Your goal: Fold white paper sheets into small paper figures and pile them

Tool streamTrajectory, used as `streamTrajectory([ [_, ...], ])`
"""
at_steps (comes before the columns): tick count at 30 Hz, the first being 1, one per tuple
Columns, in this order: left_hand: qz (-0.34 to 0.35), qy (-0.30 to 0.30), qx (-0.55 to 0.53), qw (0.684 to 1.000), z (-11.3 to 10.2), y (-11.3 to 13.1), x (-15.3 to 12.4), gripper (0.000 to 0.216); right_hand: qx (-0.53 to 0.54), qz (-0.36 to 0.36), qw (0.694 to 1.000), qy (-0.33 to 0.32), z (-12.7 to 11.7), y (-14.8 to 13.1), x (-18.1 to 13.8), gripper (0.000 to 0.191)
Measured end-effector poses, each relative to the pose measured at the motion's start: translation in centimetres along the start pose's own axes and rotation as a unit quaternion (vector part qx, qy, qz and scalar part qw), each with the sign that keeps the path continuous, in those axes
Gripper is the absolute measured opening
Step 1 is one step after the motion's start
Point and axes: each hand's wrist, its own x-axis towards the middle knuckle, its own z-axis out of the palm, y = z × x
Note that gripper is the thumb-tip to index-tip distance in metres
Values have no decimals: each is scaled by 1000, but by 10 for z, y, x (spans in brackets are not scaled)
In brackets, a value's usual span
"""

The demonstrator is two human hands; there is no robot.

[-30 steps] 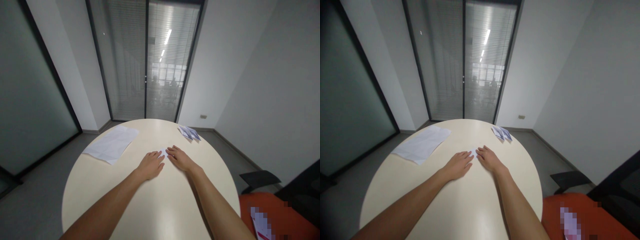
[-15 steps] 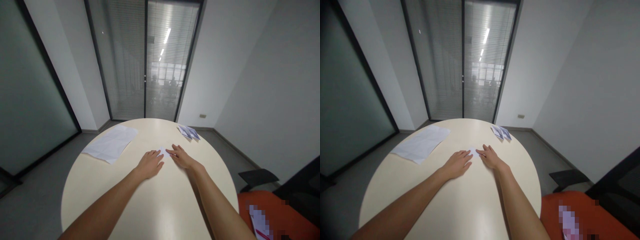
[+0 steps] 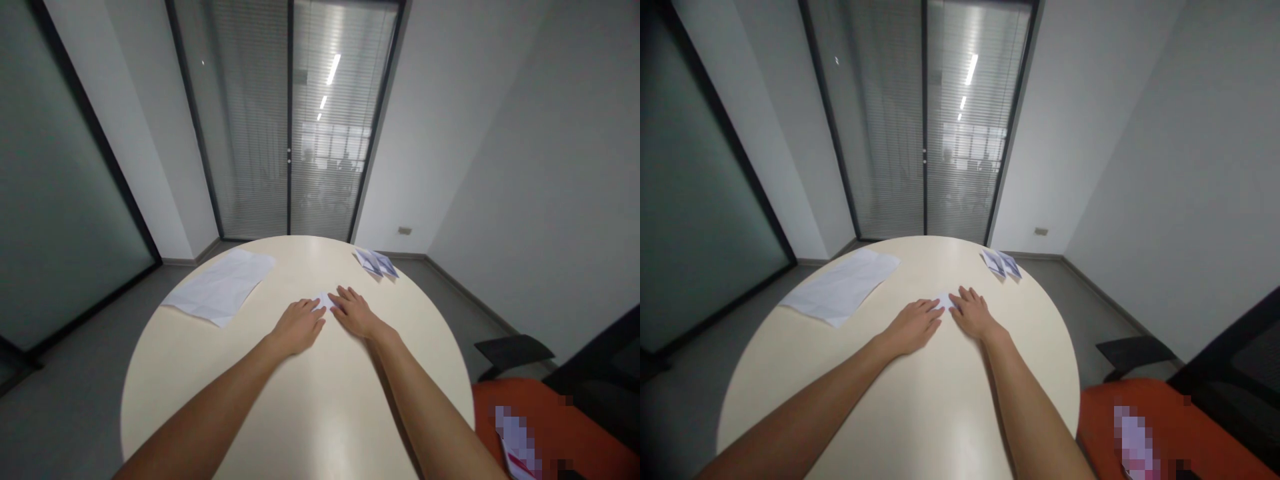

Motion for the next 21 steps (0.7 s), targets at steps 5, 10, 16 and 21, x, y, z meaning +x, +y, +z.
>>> streamTrajectory([
  [5, 4, -1, -4, 1000, 2, -5, 0, 41, 1, 48, 997, -57, -12, 7, -4, 49],
  [10, 2, 0, -6, 1000, 5, -6, 0, 40, -13, -33, 999, -30, -14, 4, -5, 61],
  [16, 25, 11, -34, 999, 7, -6, 3, 38, 26, -112, 993, 9, -7, -10, 1, 59],
  [21, 29, 25, -38, 999, 7, -4, 5, 37, 33, -125, 991, 16, -2, -12, 11, 53],
])
